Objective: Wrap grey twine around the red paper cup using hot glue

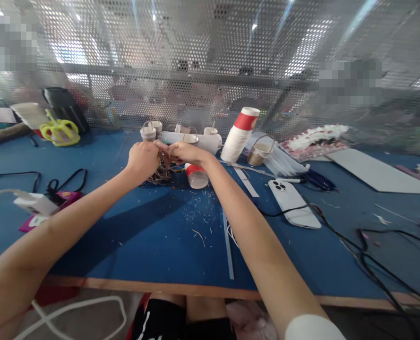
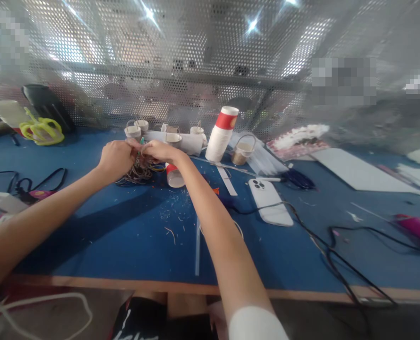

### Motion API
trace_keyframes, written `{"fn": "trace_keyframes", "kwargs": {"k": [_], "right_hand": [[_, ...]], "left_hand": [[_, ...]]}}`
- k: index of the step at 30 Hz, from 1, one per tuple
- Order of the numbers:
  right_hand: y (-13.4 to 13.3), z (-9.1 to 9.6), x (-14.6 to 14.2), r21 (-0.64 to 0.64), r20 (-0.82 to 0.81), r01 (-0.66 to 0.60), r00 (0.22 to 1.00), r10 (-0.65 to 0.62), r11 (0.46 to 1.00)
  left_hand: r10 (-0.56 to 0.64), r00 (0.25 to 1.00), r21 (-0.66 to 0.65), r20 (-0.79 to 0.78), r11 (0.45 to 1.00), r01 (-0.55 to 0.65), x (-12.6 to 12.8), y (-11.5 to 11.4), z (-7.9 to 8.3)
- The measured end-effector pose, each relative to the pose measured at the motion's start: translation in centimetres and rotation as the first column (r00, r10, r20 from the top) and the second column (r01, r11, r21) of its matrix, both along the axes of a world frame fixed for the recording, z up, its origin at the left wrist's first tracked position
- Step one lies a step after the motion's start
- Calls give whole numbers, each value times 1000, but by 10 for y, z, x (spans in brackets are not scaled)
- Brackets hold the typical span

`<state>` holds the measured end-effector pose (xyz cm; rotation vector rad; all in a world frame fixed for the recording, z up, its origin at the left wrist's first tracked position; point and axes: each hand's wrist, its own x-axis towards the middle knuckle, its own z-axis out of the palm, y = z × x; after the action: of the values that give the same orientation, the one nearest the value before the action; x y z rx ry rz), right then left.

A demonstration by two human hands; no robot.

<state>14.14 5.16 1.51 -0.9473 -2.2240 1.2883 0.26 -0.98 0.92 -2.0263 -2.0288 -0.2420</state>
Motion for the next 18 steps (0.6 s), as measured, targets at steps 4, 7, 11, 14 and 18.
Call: {"fn": "trace_keyframes", "kwargs": {"k": [4, 7, 11, 14, 18], "right_hand": [[2, 6, 6, 11, -132, 61, 990, -59, 998], [10, 16, 17, 57, -293, 295, 918, -267, 954], [27, 30, 44, 106, -361, 519, 815, -453, 848], [35, 38, 72, 274, -259, 682, 731, -631, 678], [36, 47, 114, 513, -35, 710, 579, -815, 483]], "left_hand": [[-19, 1000, -83, -2, 996, 19, -1, 2, -1], [-23, 1000, -158, -17, 987, 20, -2, 4, -3], [-36, 999, -209, -37, 978, 27, -3, 6, -6], [-33, 998, -240, -51, 971, 20, -3, 4, -8], [6, 997, -258, -72, 966, -25, -2, 3, -10]]}}
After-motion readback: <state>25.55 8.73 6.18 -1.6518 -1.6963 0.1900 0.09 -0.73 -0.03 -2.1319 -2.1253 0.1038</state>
